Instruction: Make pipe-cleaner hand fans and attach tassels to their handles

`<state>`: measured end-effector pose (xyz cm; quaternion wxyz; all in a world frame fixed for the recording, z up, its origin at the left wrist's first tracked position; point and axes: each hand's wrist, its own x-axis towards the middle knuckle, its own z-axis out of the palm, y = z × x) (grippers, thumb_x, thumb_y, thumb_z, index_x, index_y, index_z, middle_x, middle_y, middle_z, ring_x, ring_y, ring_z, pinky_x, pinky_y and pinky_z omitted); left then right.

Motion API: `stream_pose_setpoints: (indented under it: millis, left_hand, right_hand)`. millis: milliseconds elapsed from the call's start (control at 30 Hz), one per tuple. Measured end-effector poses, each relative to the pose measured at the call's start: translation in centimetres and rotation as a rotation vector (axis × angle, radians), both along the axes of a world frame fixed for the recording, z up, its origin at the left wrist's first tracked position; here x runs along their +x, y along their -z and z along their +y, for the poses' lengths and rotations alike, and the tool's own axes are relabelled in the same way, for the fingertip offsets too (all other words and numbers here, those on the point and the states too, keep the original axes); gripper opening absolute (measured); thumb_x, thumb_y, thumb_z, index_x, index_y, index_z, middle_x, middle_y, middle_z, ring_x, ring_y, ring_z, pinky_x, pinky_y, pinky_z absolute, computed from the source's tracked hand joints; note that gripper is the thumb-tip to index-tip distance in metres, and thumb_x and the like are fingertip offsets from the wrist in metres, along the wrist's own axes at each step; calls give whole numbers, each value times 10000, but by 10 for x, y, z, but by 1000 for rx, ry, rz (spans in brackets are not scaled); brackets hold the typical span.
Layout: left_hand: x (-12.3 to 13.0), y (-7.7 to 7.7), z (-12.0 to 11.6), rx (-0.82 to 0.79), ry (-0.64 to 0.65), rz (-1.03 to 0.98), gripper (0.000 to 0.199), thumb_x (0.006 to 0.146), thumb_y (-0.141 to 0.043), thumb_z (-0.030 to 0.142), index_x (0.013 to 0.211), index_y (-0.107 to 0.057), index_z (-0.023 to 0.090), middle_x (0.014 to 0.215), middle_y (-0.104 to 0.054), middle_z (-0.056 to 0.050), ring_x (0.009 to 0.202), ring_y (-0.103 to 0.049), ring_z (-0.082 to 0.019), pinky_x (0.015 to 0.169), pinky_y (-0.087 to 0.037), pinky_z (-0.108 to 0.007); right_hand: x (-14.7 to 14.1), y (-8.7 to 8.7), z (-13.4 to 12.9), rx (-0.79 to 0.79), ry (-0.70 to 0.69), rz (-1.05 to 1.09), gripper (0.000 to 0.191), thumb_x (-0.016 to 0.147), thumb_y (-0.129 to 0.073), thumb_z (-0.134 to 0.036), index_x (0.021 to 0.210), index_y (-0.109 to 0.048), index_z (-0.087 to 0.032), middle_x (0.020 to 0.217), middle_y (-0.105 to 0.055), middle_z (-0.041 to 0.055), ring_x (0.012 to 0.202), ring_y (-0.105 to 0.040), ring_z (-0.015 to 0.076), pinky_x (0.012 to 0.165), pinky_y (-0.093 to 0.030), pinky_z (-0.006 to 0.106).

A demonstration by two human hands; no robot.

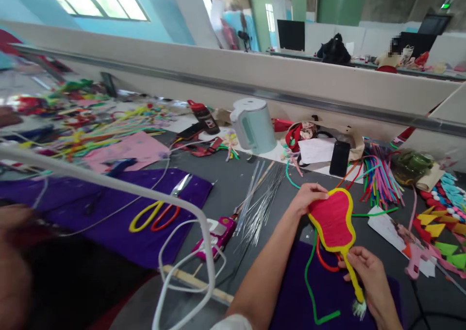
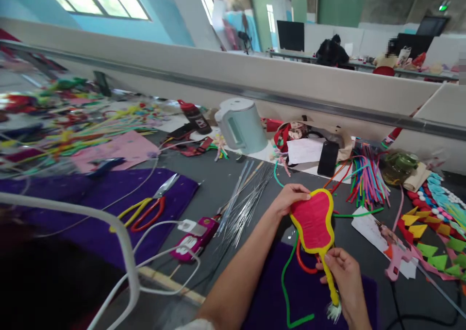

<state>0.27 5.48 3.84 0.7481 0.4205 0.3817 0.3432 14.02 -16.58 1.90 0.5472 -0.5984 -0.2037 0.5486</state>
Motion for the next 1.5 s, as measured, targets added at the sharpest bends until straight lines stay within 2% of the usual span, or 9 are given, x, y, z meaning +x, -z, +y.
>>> stream_pose_setpoints:
  millis: [300,567,833,967,1100,1167,1267,1367,1500]
  left_hand:
    - [-9,-5,6,-8,1,-5,299,439,-898,207,678,-729,147,601,-708,-28,520,-634,-150,546,-491,-254]
    - [-7,-3,7,22,27,53,281,461,-894,227,678,-733,149,625,-716,-36,519,-636,-156,537,-488,-254]
    - [-26,-8,16,12,-5,47,282,449,-892,205,671,-724,159,619,-713,-24,526,-642,-153,547,-498,-249]
    - [-43,-11,20,-1,-5,-5,281,425,-882,173,647,-711,149,621,-709,-19,518,-631,-138,538,-496,-236]
    - [-55,-12,24,19,-75,-80,282,388,-863,160,593,-669,149,623,-696,-2,508,-608,-119,531,-487,-226]
    - [-60,-9,27,33,-114,-111,287,379,-854,166,576,-644,155,599,-675,11,490,-585,-109,509,-476,-219]
    - [-65,0,31,51,-162,-160,308,377,-845,183,575,-611,164,557,-630,30,451,-538,-87,449,-437,-193]
    - [-67,10,34,81,-161,-206,321,405,-839,230,585,-582,164,506,-561,50,400,-463,-56,388,-377,-162]
    - [-64,14,35,102,-111,-273,306,442,-846,234,592,-593,150,508,-573,46,373,-437,-39,381,-383,-152]
  right_hand:
    - [-15,-7,8,71,22,15,415,616,-836,-491,762,-639,-156,705,-692,56,678,-702,222,476,-531,239]
    - [-18,-6,12,78,51,-21,419,573,-835,-509,670,-628,-158,631,-659,20,480,-545,110,468,-509,237]
    - [-32,-1,13,102,32,-6,400,645,-789,-530,738,-646,-168,627,-618,-2,496,-552,120,481,-506,245]
    - [-44,-11,9,189,-13,-56,422,737,-706,-591,780,-673,-172,677,-629,18,572,-577,135,529,-521,250]
    - [-28,-23,10,269,-61,5,531,819,-561,-669,819,-710,-160,838,-691,103,781,-660,221,580,-542,283]
    - [-14,-25,13,266,-55,-9,545,857,-508,-659,820,-703,-152,846,-689,113,765,-662,224,587,-540,300]
    - [1,-22,16,234,-91,-300,392,894,-535,-527,867,-690,-168,836,-676,84,710,-640,199,633,-526,314]
    - [-1,-15,19,235,-191,-787,211,847,-625,-304,1026,-674,-202,994,-666,89,921,-621,250,827,-507,379]
    - [-16,-1,26,223,-367,-1157,485,791,-634,-149,1267,-568,-211,1143,-621,117,1080,-556,298,932,-479,447]
